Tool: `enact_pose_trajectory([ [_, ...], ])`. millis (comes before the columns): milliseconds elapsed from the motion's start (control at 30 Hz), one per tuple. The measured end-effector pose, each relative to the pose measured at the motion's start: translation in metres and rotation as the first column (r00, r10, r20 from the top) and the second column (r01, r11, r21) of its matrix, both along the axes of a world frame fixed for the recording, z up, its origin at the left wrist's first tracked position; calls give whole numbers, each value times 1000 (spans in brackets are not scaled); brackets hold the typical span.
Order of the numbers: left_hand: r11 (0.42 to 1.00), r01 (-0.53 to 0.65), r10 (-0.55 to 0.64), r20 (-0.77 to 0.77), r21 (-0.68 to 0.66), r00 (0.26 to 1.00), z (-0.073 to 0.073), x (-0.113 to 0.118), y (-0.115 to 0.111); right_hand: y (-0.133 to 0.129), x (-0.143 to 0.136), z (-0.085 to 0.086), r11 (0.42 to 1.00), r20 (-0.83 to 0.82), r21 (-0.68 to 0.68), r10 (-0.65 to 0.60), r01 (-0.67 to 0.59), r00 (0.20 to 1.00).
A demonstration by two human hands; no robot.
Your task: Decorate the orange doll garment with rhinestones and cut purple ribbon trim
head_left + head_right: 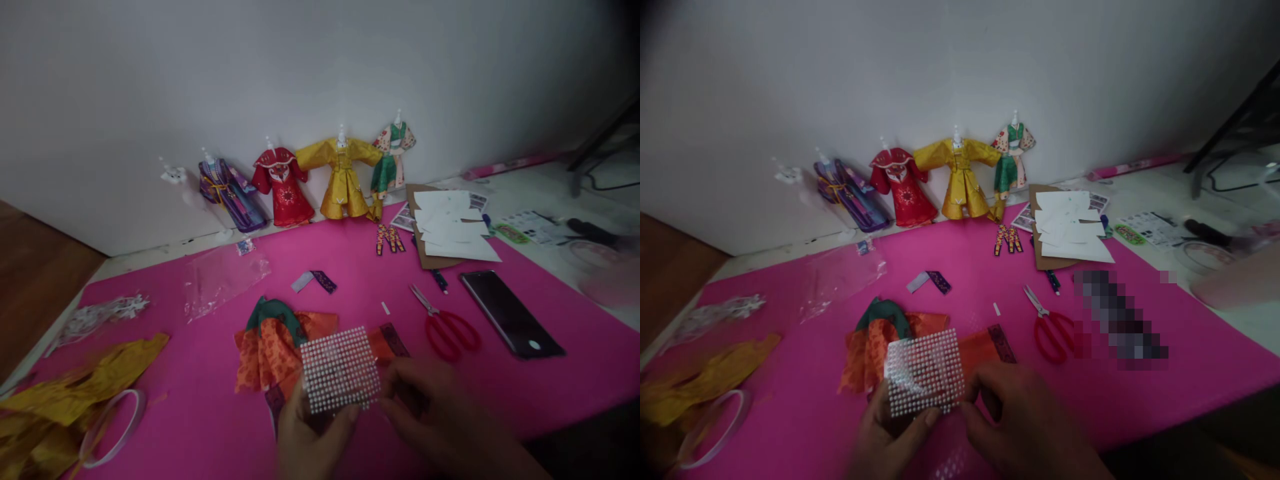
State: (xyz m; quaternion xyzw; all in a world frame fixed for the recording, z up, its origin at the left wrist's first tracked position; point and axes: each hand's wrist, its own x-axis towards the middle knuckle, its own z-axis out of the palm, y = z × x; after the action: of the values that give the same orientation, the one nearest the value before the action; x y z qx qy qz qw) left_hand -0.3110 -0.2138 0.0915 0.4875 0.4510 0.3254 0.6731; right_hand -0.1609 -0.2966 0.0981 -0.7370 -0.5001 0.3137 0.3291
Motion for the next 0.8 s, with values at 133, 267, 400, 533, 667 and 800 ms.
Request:
enact_pose_trajectory([
  [133, 1000, -20, 20, -30, 4, 999, 1, 1, -1, 0, -1, 7, 999, -15, -28, -20, 20, 1000],
  [267, 1000, -11, 11, -45, 3, 999, 0, 0, 0, 0, -1, 6, 999, -38, -17, -32, 31, 999],
  [400, 999, 0, 4, -86, 43, 996, -1, -3, 0, 1, -1, 3, 999, -40, 14, -48, 49, 998],
  [533, 998, 12, -4, -116, 70, 993, 1, -4, 2, 0, 0, 4, 997, -101, -21, -82, 81, 991],
  [667, 997, 3, 5, -115, 71, 993, 3, -4, 3, -1, 2, 5, 995, -190, -27, -97, 93, 977],
  [800, 996, 30, -18, -129, 87, 991, 3, -5, 4, -1, 3, 5, 995, -233, -31, -103, 98, 967],
])
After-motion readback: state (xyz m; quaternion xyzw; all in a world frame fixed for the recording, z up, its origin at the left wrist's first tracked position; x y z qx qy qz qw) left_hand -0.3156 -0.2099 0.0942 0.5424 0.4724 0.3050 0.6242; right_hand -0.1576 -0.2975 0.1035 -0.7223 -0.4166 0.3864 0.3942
